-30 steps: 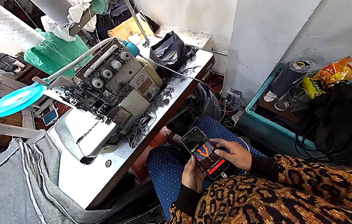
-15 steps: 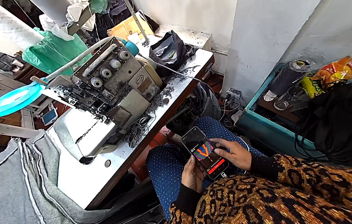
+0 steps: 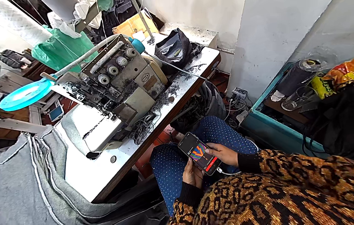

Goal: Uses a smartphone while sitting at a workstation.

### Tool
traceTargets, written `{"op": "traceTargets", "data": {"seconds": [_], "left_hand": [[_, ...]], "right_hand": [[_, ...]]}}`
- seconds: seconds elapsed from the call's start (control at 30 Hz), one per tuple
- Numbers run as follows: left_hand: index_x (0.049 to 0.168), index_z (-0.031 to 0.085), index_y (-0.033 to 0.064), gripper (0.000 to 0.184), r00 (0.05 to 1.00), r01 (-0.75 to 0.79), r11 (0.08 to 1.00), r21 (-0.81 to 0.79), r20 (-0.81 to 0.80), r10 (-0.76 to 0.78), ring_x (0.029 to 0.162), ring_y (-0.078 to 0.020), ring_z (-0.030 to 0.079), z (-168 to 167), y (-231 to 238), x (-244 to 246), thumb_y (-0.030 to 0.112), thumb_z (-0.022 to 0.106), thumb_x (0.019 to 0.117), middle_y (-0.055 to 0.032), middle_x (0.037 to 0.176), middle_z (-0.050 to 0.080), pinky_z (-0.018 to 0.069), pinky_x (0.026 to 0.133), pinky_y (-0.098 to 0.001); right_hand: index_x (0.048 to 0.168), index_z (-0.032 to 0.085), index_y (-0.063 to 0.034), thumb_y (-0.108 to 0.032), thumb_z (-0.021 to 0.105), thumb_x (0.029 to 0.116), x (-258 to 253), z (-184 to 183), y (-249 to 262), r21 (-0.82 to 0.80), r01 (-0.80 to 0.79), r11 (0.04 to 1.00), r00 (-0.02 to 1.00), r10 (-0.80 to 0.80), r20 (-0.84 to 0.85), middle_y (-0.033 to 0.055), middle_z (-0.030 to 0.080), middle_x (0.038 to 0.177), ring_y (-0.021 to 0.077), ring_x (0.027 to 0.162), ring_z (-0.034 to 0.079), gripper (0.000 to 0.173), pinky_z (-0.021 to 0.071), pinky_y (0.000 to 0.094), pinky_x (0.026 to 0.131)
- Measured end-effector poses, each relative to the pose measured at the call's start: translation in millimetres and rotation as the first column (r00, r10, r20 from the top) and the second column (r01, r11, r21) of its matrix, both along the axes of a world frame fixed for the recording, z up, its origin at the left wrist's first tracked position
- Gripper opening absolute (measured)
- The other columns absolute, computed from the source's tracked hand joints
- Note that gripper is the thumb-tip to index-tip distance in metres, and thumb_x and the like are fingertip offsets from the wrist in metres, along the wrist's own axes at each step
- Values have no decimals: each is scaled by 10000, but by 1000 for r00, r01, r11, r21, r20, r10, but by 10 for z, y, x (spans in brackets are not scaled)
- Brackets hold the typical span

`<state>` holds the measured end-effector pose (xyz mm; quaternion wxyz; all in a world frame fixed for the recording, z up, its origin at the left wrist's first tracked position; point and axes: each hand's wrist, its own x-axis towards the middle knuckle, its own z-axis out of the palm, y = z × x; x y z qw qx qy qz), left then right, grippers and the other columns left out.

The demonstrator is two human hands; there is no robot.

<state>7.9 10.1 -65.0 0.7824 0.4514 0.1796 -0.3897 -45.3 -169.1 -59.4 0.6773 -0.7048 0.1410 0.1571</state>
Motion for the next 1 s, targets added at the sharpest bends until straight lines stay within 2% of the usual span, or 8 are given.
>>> {"op": "traceTargets", "data": {"seconds": [0.17,0.27,0.37,0.47,0.57,0.7,0.83,1.0], "left_hand": [[1339,433,43,387,999,18,999,-41,41,-16,907,-203,715,-57,53,73,265,196,1128,-106,1043,703,600,766,-364],[1327,444,14,383,989,136,990,-29,57,-134,908,-211,714,-98,59,88,231,201,1125,-123,1025,705,598,779,-365],[1298,464,-6,392,960,267,962,-56,96,-261,916,-213,727,-126,49,84,191,184,1108,-120,1018,728,605,787,-370],[1290,471,-2,393,948,304,949,-78,118,-294,919,-215,735,-139,51,78,188,185,1098,-114,1018,738,609,800,-378],[1314,456,-10,400,953,289,955,-70,119,-279,926,-227,730,-124,62,77,192,181,1106,-130,1028,730,603,818,-390],[1317,447,-6,401,957,282,956,-82,99,-274,938,-238,734,-113,81,83,199,175,1105,-146,1066,726,606,812,-389],[1305,464,6,396,963,263,962,-68,84,-257,919,-225,733,-130,74,86,203,180,1113,-132,1043,730,605,803,-379],[1297,471,9,397,962,262,963,-59,90,-256,910,-225,729,-146,55,76,210,182,1113,-129,1028,728,601,802,-381]], "right_hand": [[1427,517,9,-320,414,1103,108,-14,87,86,64,994,997,-61,-46,200,595,1351,208,1242,582,473,428,396,1094],[1344,576,10,-288,457,1089,174,-46,52,54,138,989,990,-137,-21,191,654,1179,224,1064,642,409,501,424,969],[1307,602,8,-264,500,1083,289,-27,1,24,216,976,976,-216,0,186,681,1147,249,1039,668,367,520,460,953],[1242,627,28,-203,580,1055,430,-16,15,-41,283,958,959,-283,-7,197,691,1074,263,971,680,301,534,463,904],[1259,620,19,-220,546,1071,458,-12,30,-6,281,960,960,-281,-2,188,683,1109,246,1008,666,313,517,448,938],[1277,617,5,-273,444,1104,345,16,9,90,303,949,952,-305,9,163,680,1076,204,955,664,371,534,410,886],[1231,625,50,-223,437,1101,138,-109,-82,11,250,968,968,-249,-15,201,658,1112,230,1010,633,356,493,433,946],[1235,621,65,-190,439,1099,56,-106,-109,1,217,976,976,-217,-23,189,655,1104,187,988,622,341,486,381,939]]}}
